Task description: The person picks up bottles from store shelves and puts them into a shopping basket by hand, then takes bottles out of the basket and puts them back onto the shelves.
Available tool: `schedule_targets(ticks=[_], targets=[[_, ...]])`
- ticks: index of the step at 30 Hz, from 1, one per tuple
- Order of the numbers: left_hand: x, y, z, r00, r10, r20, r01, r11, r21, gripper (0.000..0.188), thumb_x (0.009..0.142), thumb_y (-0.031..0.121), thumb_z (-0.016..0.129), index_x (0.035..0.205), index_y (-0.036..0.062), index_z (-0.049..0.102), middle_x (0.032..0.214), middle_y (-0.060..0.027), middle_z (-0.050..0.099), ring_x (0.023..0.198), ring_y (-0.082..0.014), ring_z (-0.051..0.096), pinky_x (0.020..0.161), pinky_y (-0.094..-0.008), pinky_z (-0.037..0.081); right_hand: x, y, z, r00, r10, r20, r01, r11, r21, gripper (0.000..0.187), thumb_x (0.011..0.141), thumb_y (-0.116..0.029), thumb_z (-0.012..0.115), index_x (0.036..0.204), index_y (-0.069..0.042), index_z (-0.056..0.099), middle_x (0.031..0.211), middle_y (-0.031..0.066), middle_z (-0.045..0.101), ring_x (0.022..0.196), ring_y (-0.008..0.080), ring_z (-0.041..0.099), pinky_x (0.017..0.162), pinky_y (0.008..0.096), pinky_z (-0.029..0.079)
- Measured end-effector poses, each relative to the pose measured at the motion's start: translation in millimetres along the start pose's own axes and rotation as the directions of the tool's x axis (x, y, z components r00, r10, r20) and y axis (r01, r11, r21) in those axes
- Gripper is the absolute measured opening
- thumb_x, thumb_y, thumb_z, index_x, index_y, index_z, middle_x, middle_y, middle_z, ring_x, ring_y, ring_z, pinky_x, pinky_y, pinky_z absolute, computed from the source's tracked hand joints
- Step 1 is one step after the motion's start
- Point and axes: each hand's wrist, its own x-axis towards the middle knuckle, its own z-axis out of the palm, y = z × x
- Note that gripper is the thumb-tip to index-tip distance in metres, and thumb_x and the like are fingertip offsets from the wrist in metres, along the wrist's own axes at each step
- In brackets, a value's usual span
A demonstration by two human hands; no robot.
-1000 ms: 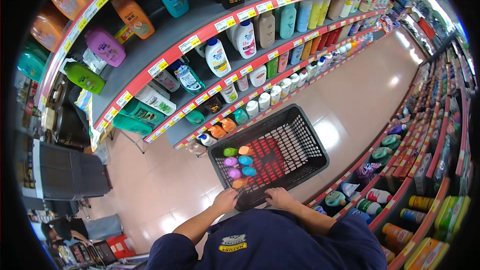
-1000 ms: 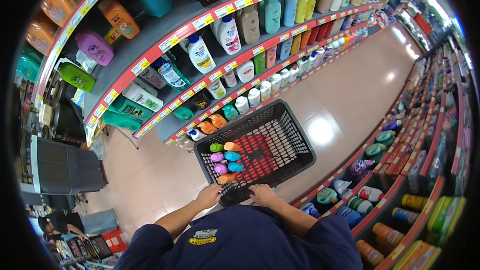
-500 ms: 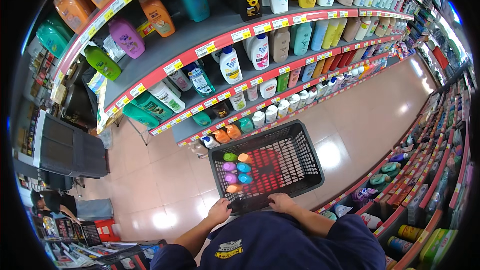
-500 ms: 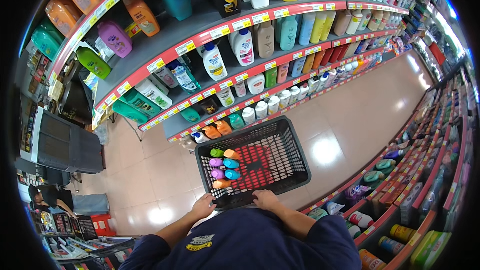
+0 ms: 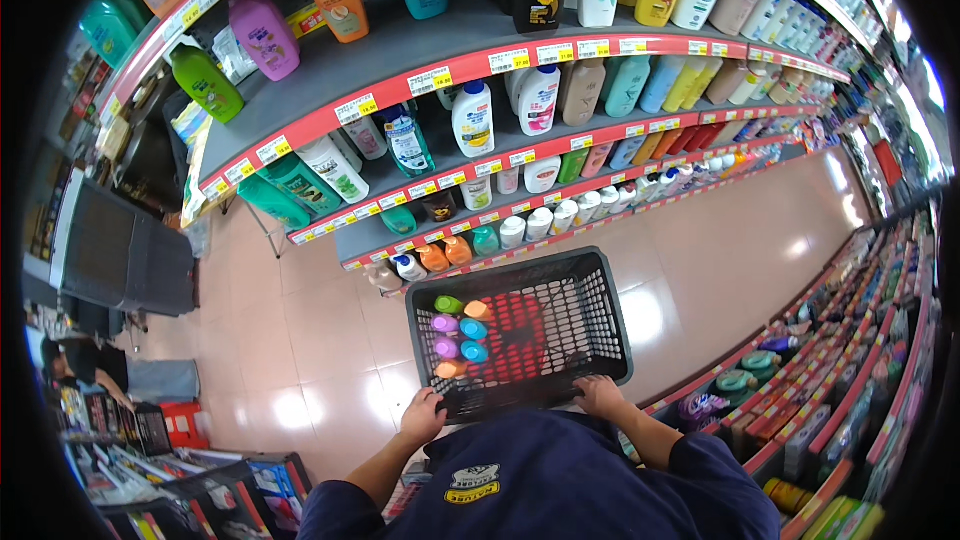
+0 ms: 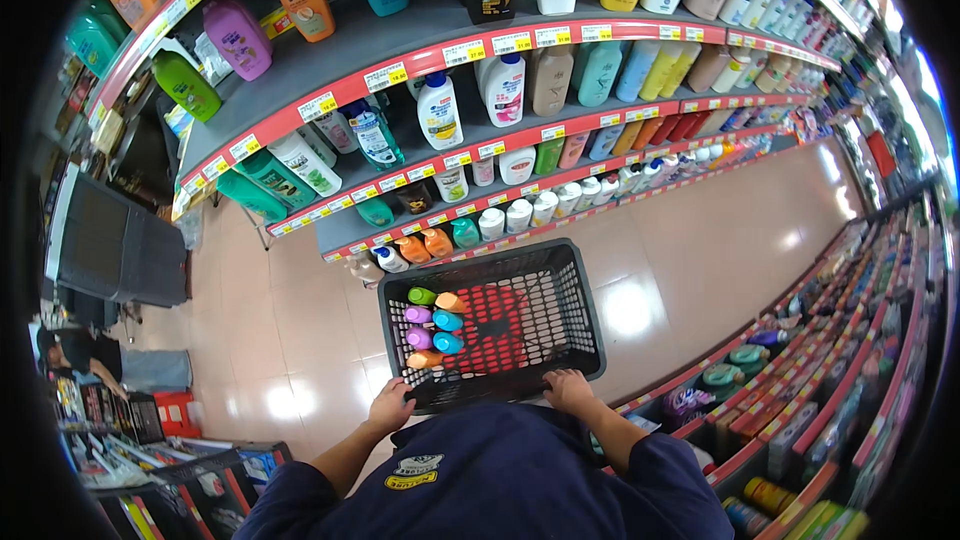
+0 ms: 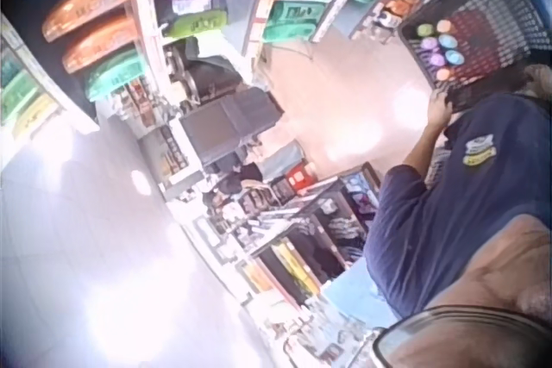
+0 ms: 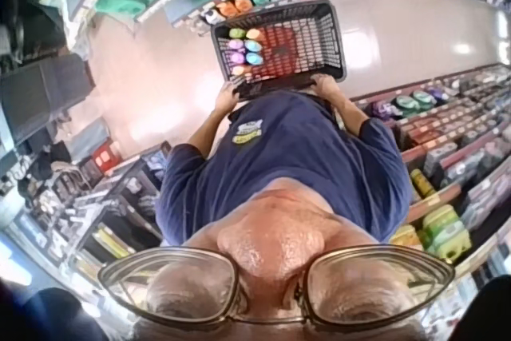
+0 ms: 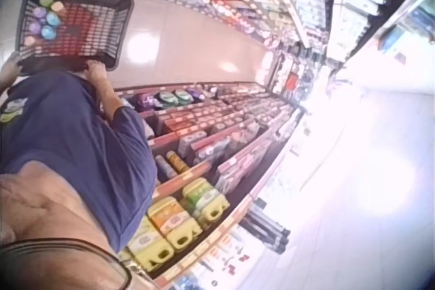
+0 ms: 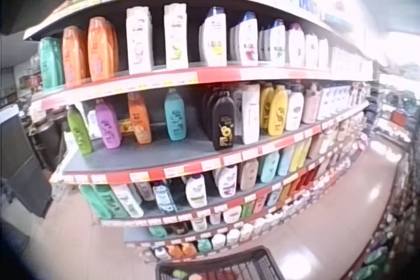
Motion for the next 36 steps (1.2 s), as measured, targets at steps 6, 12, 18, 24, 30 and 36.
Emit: schedule_targets(ticks=[6,12,18,24,30,36], targets=[[4,30,34,0.967,-0.218,-0.129,0.231,0.968,0.096,0.030,0.077,0.016,0.067,0.105,0.0049,0.063,0.124,-0.0222,0.050,0.124,-0.0401,0.045,0.097,-0.0465,0.047,7,60,-27,0.990,-0.135,0.047,0.124,0.975,0.184,0.038,0.084,-0.029,0.063,0.115,-0.006,0.060,0.114,0.0183,0.064,0.105,0.0357,0.061,0.093,0.0445,0.047],[14,43,49,0.886,-0.456,-0.089,0.464,0.863,0.199,0.035,0.078,0.022,0.067,0.110,0.0052,0.065,0.127,-0.0237,0.049,0.130,-0.0401,0.039,0.100,-0.0470,0.046,27,77,-71,0.953,-0.301,0.020,0.287,0.924,0.252,0.038,0.086,-0.028,0.065,0.115,-0.004,0.059,0.113,0.0188,0.064,0.105,0.0366,0.061,0.091,0.0427,0.049],[31,52,51,0.851,-0.518,-0.086,0.525,0.844,0.107,0.037,0.078,0.026,0.066,0.108,0.0038,0.066,0.125,-0.0245,0.051,0.125,-0.0400,0.042,0.106,-0.0473,0.039,79,69,-156,0.907,-0.320,-0.272,0.394,0.875,0.283,0.038,0.086,-0.022,0.067,0.118,-0.004,0.058,0.108,0.0185,0.065,0.099,0.0331,0.064,0.085,0.0407,0.052],[25,58,72,0.871,-0.409,-0.270,0.441,0.895,0.066,0.030,0.076,0.023,0.068,0.099,0.0043,0.067,0.119,-0.0264,0.055,0.126,-0.0470,0.040,0.110,-0.0531,0.031,115,-27,-331,0.779,-0.245,-0.577,0.492,0.809,0.321,0.051,0.085,-0.018,0.070,0.130,-0.004,0.049,0.120,0.0170,0.062,0.110,0.0291,0.061,0.087,0.0383,0.051],[28,70,82,0.816,-0.438,-0.376,0.466,0.884,-0.018,0.027,0.077,0.016,0.067,0.101,0.0035,0.065,0.127,-0.0276,0.050,0.130,-0.0536,0.032,0.103,-0.0563,0.039,185,-101,-481,0.402,-0.294,-0.867,0.656,0.753,0.049,0.063,0.083,-0.019,0.073,0.133,0.004,0.043,0.128,0.0234,0.053,0.113,0.0343,0.058,0.094,0.0390,0.048],[33,83,75,0.704,-0.521,-0.483,0.535,0.836,-0.122,0.033,0.076,0.014,0.068,0.105,-0.0010,0.063,0.124,-0.0282,0.052,0.122,-0.0444,0.043,0.101,-0.0515,0.040,260,-129,-533,0.310,-0.261,-0.914,0.618,0.786,-0.015,0.086,0.080,-0.031,0.075,0.138,0.013,0.029,0.135,0.0301,0.044,0.126,0.0396,0.046,0.105,0.0394,0.039]])
